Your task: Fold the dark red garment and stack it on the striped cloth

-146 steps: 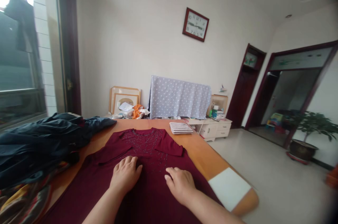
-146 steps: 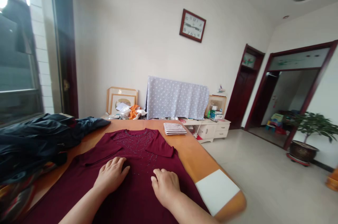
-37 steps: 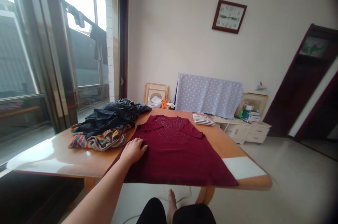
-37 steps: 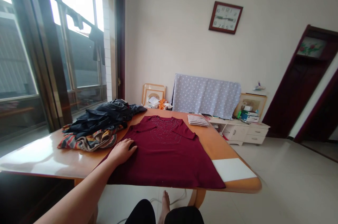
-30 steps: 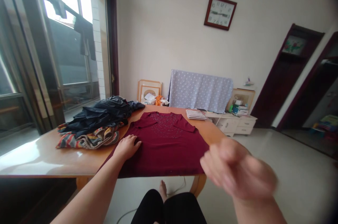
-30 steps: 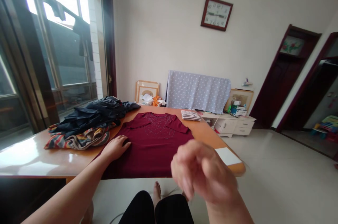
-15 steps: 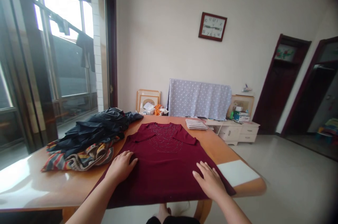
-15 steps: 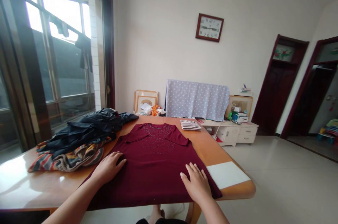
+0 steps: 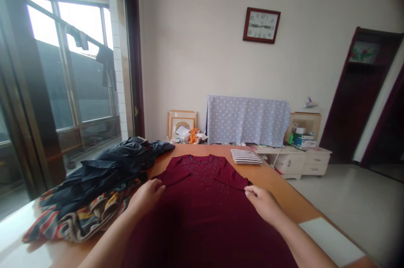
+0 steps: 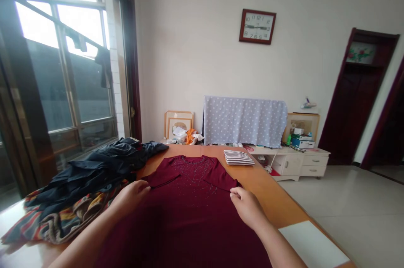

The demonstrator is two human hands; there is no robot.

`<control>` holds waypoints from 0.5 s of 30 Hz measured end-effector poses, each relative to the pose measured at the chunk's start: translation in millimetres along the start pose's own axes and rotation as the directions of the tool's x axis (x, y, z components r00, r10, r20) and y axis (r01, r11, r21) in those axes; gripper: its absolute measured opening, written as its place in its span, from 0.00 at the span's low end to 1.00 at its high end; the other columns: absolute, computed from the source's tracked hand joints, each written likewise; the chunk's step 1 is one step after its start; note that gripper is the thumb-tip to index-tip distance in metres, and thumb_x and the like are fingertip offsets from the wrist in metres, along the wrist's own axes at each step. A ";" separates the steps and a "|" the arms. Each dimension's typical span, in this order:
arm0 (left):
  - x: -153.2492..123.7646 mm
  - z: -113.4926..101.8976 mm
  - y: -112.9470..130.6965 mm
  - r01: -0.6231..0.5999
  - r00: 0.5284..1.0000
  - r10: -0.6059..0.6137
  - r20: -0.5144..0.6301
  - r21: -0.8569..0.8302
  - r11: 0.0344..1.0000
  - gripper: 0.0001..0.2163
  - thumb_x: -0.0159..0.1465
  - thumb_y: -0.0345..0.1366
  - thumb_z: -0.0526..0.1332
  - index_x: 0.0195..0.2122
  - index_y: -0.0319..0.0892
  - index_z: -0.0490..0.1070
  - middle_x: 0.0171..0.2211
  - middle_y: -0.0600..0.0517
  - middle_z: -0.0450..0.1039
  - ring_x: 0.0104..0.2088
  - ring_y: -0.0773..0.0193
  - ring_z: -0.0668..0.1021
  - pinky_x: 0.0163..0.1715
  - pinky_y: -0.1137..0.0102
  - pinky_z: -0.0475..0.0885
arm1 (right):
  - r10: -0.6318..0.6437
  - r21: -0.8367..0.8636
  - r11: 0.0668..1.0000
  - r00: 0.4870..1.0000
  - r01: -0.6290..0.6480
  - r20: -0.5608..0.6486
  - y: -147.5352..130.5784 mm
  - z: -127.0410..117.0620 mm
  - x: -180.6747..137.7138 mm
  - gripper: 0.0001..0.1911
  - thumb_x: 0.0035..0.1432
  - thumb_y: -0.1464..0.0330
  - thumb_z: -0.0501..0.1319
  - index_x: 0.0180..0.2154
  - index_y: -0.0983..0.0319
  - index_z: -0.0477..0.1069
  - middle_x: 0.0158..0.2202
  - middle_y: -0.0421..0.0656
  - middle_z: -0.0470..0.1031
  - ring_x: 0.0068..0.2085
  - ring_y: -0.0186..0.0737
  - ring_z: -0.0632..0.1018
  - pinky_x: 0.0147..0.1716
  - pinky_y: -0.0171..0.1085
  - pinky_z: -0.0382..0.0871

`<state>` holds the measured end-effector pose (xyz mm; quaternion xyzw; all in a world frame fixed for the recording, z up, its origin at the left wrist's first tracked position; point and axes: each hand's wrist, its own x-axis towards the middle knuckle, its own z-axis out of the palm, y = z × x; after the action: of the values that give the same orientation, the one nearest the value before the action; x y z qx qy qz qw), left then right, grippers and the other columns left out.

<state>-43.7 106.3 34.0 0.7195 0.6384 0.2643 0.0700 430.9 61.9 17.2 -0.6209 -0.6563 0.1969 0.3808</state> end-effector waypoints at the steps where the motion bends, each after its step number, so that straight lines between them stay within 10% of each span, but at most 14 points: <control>1: 14.1 1.5 -0.1 0.009 1.000 -0.010 -0.025 -0.021 1.000 0.16 0.65 0.48 0.56 0.43 0.45 0.77 0.43 0.47 0.80 0.44 0.54 0.80 0.40 0.68 0.69 | 0.012 0.033 0.999 1.000 -0.012 -0.006 0.3 3.1 16.0 0.20 0.59 0.58 0.56 0.47 0.60 0.79 0.44 0.46 0.82 0.43 0.47 0.82 0.45 0.39 0.72; 15: 180.4 62.4 -21.1 0.263 0.942 -0.301 -0.150 -0.231 0.937 0.15 0.58 0.38 0.63 0.45 0.40 0.78 0.31 0.47 0.81 0.35 0.53 0.82 0.32 0.68 0.71 | 0.315 0.233 0.925 0.949 -0.299 -0.032 11.5 54.8 223.8 0.11 0.54 0.69 0.60 0.39 0.63 0.76 0.27 0.42 0.78 0.24 0.36 0.77 0.21 0.29 0.61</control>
<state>-24.8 297.2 24.2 0.5815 0.7080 0.3814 0.1230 411.4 291.3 31.3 -0.6749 -0.5110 0.3060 0.4356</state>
